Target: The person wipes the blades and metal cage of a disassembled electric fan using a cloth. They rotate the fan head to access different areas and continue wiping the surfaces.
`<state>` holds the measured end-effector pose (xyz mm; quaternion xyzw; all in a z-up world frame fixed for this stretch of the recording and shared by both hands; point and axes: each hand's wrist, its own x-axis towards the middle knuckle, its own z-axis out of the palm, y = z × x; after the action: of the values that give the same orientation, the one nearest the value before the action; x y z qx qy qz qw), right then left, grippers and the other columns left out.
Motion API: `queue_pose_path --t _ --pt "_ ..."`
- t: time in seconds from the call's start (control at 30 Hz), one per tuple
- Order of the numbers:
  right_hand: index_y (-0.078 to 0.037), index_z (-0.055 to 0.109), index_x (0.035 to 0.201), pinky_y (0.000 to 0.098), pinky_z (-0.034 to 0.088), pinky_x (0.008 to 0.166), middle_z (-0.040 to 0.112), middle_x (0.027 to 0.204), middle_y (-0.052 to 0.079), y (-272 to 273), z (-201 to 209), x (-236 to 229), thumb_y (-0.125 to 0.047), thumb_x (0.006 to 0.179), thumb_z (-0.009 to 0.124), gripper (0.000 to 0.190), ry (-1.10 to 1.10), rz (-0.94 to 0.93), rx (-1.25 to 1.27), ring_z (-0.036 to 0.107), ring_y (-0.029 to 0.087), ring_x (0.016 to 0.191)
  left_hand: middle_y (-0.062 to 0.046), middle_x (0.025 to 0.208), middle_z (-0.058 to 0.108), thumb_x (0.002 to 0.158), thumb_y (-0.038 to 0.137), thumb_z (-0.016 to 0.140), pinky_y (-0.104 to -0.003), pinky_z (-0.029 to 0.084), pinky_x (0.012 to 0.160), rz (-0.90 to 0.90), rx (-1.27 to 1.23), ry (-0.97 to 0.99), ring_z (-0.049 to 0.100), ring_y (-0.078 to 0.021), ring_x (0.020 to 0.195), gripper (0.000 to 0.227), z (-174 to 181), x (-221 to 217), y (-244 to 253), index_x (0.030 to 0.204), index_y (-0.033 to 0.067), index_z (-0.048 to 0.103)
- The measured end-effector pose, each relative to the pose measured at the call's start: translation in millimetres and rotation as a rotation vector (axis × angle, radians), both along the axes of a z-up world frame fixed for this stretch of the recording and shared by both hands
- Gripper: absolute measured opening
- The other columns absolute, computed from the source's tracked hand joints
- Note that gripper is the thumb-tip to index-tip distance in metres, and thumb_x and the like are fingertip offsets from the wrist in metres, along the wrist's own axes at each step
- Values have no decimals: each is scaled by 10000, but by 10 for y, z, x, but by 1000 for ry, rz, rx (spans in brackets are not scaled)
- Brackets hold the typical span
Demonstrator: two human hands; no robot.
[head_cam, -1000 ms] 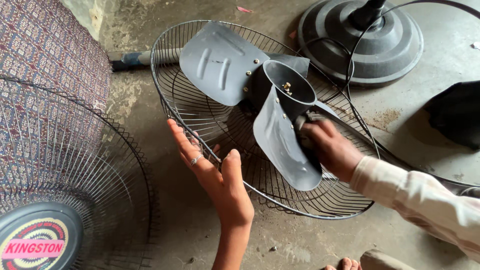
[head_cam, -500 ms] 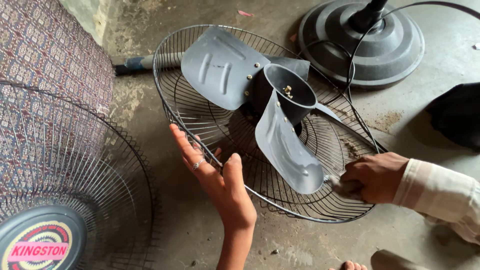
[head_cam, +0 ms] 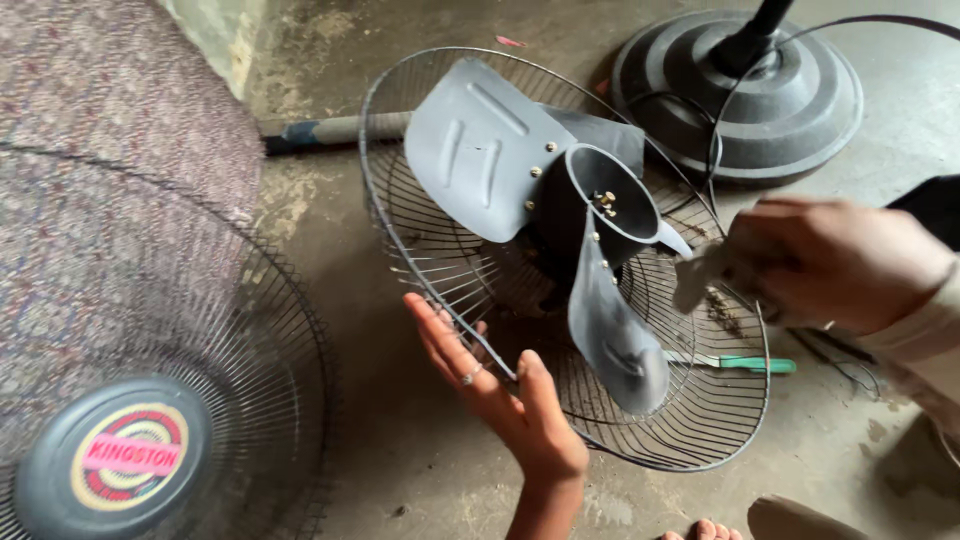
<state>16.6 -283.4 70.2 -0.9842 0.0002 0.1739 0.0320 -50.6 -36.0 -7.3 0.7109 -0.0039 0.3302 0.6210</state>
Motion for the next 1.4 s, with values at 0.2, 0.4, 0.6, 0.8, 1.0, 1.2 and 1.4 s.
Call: queue_pose_path --t 0.2,0.4,0.6,0.8,1.0,1.2,1.4 --pt "-25 702 1164 373 614 706 718 944 111 309 689 133 28 750 617 426 -534 187 625 737 198 779 -285 1779 60 1078 302 446 -563 92 1369 -16 29 -37 101 -428 1687 784 -75 -36 41 1680 -12 54" --pt "-65 694 1066 334 630 675 763 954 40 1188 939 625 -69 832 675 235 -140 435 937 779 179 786 -283 1769 -15 1045 356 446 -592 95 1310 -61 26 46 76 -462 1657 844 -58 -259 81 1674 5 7" --pt "-118 747 977 360 609 727 760 907 36 1491 154 730 -26 720 657 288 148 903 381 757 201 796 -274 1749 15 968 341 540 -622 178 1221 -88 36 234 131 -463 1566 929 -104 -492 154 1664 28 10" --pt "-149 396 1511 403 598 834 388 1434 143 1322 -501 684 -230 872 720 721 216 724 -189 691 327 989 -274 1731 10 926 347 596 -622 171 1212 -48 61 270 112 -467 1565 962 150 -358 271 1654 48 42" --pt "-16 461 1372 463 600 688 451 1330 214 1202 -725 602 -102 734 743 703 -87 714 65 693 373 919 -222 1749 46 1014 373 491 -514 154 1250 -103 -105 277 116 -379 1597 824 359 212 435 1663 73 83" --pt "17 445 1295 409 593 534 498 1178 237 1225 -808 718 -49 828 679 527 -70 718 -230 712 313 666 -237 1754 -26 1110 424 314 -488 152 1270 -45 -119 124 81 -376 1633 717 371 704 391 1672 54 67" --pt "36 470 1284 352 538 532 494 1269 318 1102 -1088 504 -81 889 623 439 -221 839 -449 654 236 665 -239 1760 19 1104 373 346 -489 121 1289 -30 -4 81 110 -383 1639 702 299 492 347 1670 49 88"
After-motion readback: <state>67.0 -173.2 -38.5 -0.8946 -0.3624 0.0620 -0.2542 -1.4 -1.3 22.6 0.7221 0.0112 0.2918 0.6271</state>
